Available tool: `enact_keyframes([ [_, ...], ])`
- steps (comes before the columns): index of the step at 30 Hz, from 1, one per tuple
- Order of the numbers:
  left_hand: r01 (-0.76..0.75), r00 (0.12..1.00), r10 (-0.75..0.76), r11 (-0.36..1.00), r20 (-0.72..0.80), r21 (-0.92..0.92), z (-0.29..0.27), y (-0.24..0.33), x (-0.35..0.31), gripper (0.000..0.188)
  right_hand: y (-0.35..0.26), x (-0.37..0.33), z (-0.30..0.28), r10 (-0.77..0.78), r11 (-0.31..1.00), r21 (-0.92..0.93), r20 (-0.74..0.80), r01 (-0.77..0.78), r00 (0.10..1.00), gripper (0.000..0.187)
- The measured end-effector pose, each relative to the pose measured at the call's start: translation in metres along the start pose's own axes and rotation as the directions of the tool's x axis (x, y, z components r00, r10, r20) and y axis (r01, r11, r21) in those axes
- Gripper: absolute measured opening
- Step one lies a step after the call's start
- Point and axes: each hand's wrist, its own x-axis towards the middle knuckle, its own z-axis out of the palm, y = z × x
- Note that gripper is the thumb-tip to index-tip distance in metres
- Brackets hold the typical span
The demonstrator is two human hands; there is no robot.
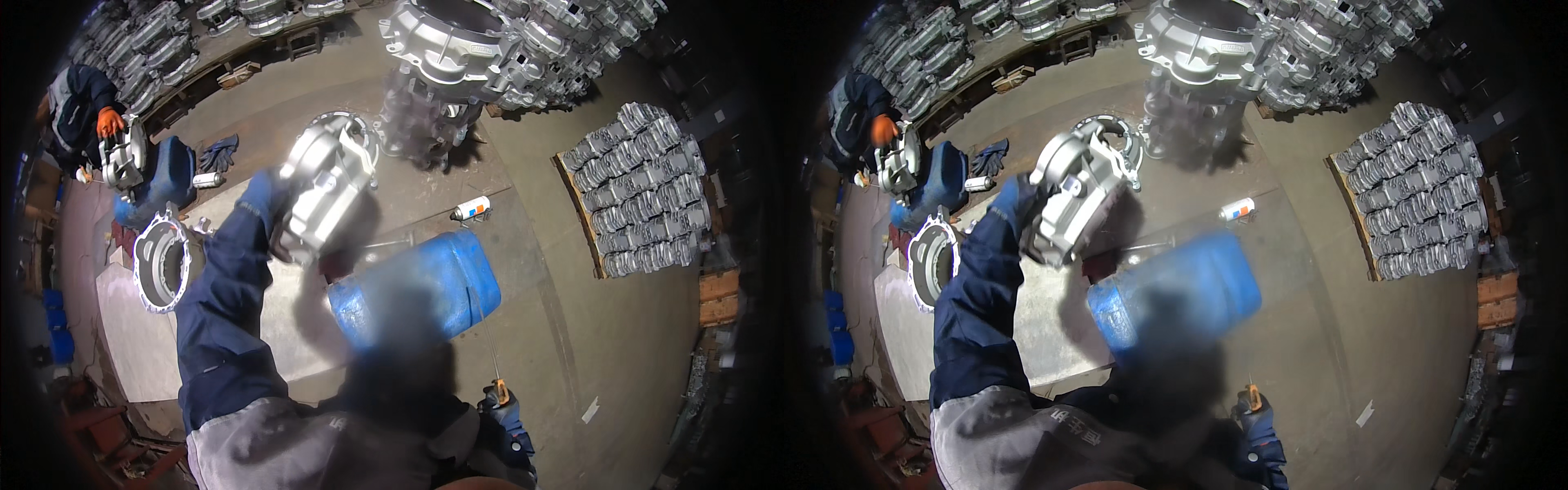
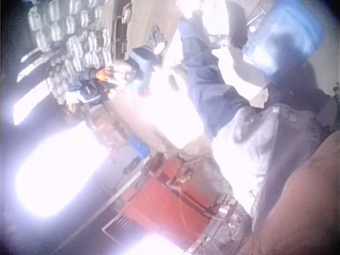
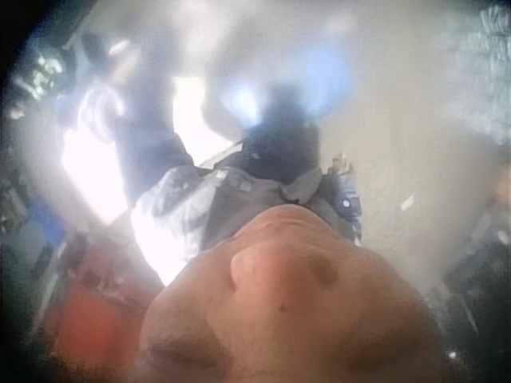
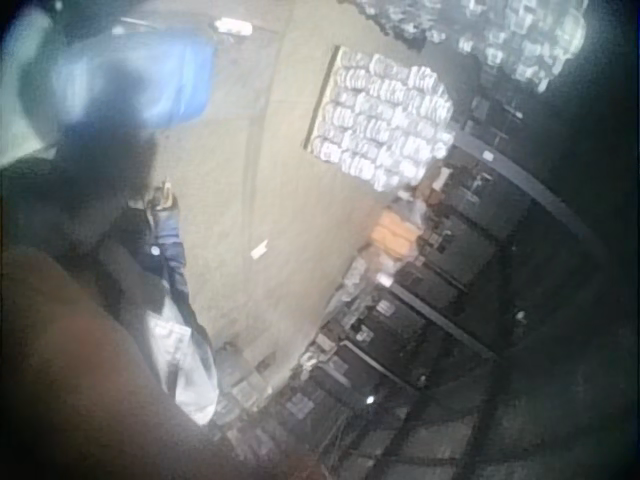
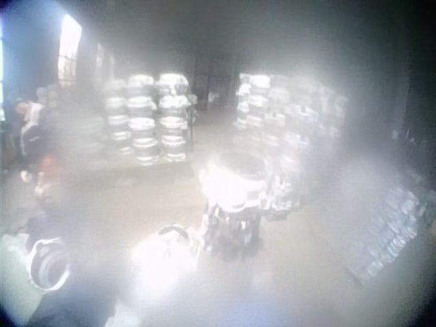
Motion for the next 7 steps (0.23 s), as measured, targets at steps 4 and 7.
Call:
enact_keyframes([
  [4, -0.016, 0.991, 0.065, 0.929, -0.12, 0.37, 0.027, 0.011, 0.087, 0.055, 0.117, 0.022, -0.059, -0.153, 0.882, -0.437, 0.095, 0.179, 0.984, 0.031],
  [7, 0.021, 0.985, 0.066, 0.869, -0.158, 0.494, 0.052, 0.026, 0.118, 0.046, 0.275, 0.049, -0.119, -0.415, 0.297, -0.79, 0.399, 0.536, 0.818, 0.057],
])
